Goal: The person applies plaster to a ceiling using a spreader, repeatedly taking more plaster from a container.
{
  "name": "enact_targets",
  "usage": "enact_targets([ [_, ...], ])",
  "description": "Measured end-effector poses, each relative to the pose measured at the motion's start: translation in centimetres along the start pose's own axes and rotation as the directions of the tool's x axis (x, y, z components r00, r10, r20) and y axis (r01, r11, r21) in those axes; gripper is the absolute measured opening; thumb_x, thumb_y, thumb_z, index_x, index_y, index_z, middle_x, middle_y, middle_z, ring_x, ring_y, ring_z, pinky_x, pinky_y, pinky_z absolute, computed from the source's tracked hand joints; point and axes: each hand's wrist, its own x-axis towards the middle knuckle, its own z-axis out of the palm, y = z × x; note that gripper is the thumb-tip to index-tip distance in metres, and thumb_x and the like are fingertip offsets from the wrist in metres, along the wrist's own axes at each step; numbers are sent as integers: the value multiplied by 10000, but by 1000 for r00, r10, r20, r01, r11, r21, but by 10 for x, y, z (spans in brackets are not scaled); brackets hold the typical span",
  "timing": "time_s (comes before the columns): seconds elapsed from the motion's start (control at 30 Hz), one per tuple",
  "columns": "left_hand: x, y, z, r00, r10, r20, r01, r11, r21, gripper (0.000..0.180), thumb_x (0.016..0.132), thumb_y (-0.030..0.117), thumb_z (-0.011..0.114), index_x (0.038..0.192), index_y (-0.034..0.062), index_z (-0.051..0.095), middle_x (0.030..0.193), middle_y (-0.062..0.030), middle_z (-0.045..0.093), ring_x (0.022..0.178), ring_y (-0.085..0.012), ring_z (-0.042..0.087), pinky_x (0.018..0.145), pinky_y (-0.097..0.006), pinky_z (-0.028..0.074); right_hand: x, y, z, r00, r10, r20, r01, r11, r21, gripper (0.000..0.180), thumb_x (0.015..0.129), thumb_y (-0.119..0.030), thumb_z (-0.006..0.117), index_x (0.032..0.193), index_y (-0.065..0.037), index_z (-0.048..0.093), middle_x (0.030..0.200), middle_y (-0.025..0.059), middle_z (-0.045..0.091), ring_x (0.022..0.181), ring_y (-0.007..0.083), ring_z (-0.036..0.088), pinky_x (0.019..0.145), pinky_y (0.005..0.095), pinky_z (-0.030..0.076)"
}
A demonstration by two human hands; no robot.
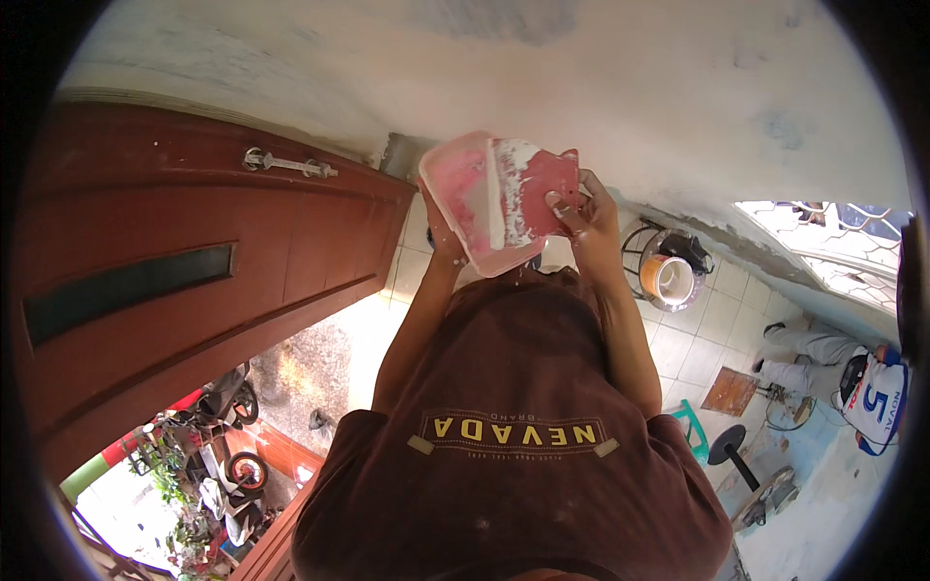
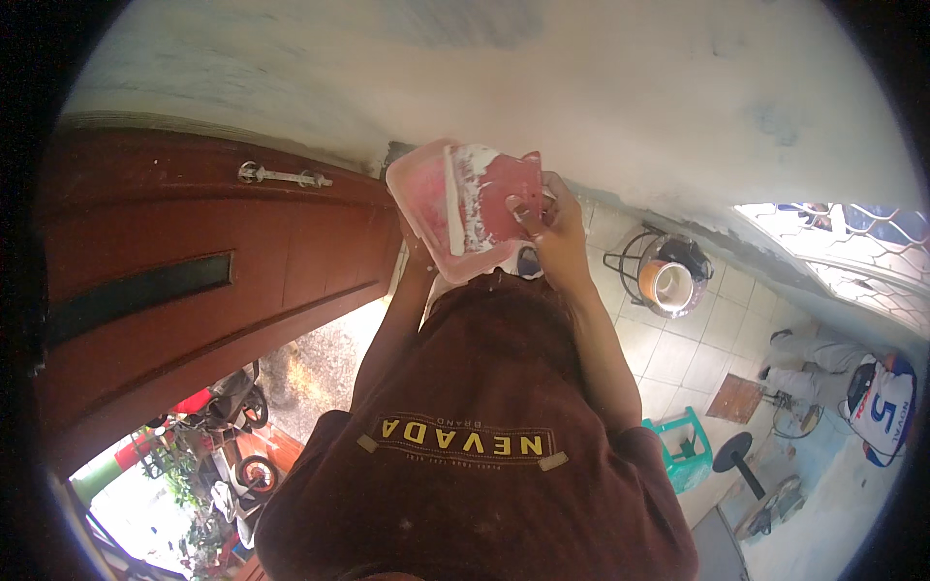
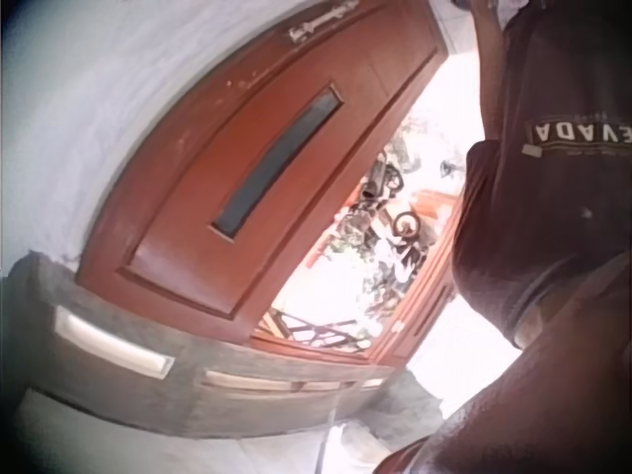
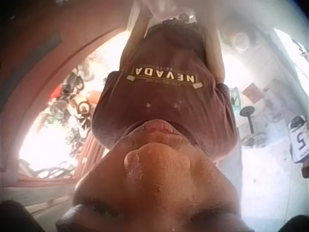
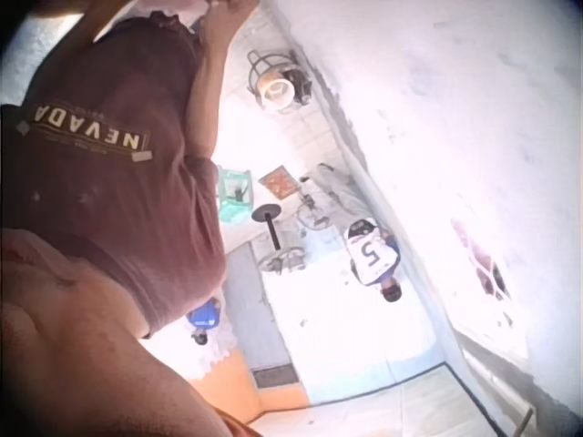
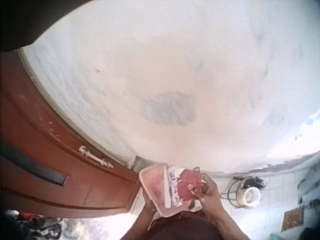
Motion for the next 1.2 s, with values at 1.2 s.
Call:
enact_targets([
  [1.2, -3, 232, -133, 980, 170, -99, -181, 977, -116, 792, 998, 733, 380, 1458, 95, 474, 1357, -124, 587, 1220, -302, 598, 1026, -498, 523, 329, -90, 426, 767, -96, 635, -640, -187, 745, 278, 1048, -11, 401, 1167, 108, 622, 1288, 271, 578, 1056, 335, 658, 927, 390, 646],
])
